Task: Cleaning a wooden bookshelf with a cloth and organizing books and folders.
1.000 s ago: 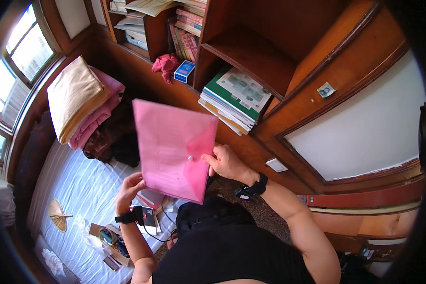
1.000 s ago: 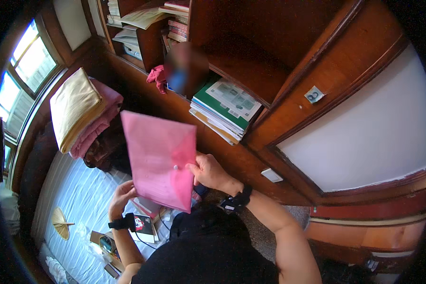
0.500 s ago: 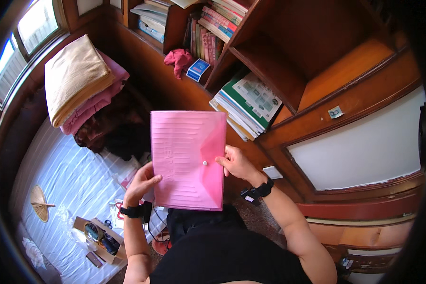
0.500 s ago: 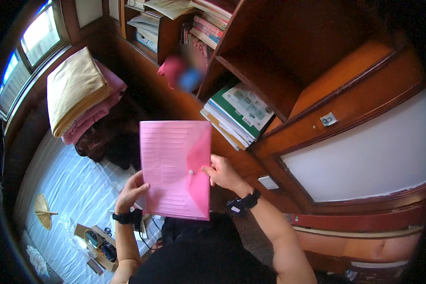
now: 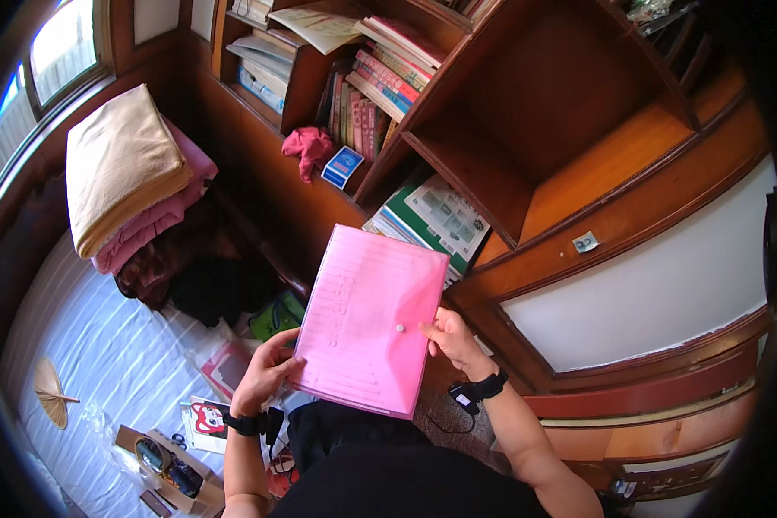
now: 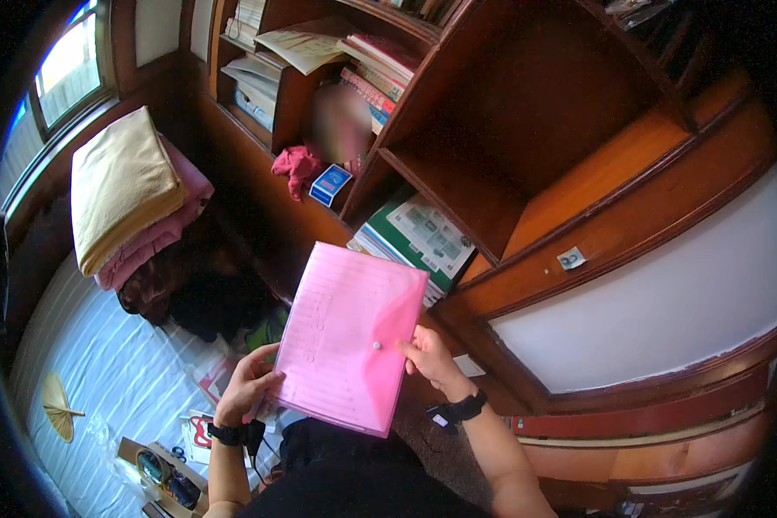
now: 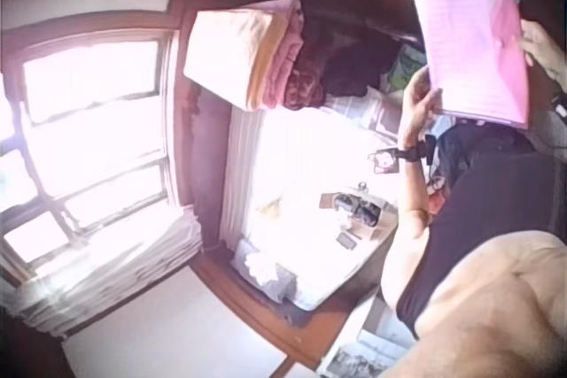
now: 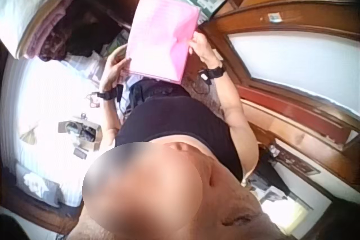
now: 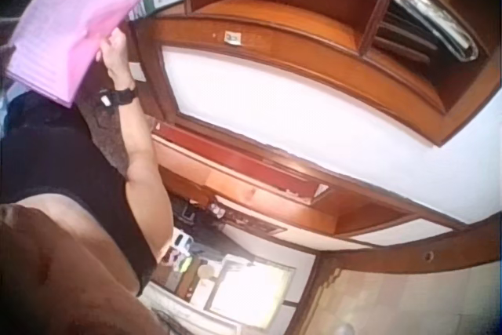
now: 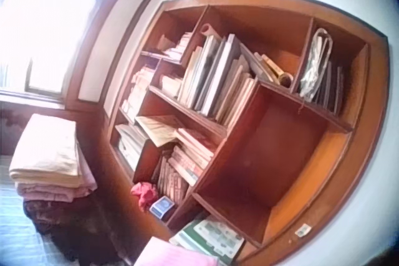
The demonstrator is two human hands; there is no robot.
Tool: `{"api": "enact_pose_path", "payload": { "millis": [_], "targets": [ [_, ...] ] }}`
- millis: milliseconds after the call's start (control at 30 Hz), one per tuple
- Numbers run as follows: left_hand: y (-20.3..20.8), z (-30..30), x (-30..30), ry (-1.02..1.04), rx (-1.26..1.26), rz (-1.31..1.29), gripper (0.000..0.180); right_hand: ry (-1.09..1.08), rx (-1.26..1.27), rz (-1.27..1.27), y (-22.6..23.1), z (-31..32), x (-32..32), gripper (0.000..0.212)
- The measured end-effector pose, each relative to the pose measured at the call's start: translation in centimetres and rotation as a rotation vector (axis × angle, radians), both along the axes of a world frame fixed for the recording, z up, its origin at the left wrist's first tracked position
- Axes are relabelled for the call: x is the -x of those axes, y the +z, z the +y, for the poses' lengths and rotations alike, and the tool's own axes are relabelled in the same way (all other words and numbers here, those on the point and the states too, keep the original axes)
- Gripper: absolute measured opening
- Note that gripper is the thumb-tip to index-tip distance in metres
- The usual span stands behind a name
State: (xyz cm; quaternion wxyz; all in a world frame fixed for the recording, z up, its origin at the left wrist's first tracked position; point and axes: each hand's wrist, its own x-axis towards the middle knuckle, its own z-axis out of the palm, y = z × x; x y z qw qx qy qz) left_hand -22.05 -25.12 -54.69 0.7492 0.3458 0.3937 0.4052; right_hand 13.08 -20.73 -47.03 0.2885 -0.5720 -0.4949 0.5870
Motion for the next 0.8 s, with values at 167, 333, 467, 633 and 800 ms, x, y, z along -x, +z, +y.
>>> {"api": "enact_pose_path", "payload": {
  "millis": [167, 333, 467, 633, 800],
  "targets": [
    [1.5, 0.9, -0.9, 0.119, -0.032, 0.090, 0.045, -0.020, -0.028, 0.041, 0.5, 0.5, 0.3, 0.023],
    [2.9, 3.6, -1.6, 0.184, -0.121, 0.174, 0.044, -0.094, -0.094, 0.109, 2.7, 1.4, 0.8, 0.021],
    [5.5, 8.1, -3.5, 0.209, -0.297, 0.218, 0.039, -0.321, -0.135, 0.160, 3.9, 3.3, -0.2, 0.020],
    [7.7, 15.6, -7.5, 0.138, -0.455, 0.253, 0.036, -0.332, -0.286, 0.370, 3.3, 3.5, -3.0, 0.035],
    [7.4, 21.9, -11.8, 0.027, -0.509, 0.315, 0.041, -0.318, -0.127, 0.370, 2.4, 0.9, -5.3, 0.041]
  ]
}}
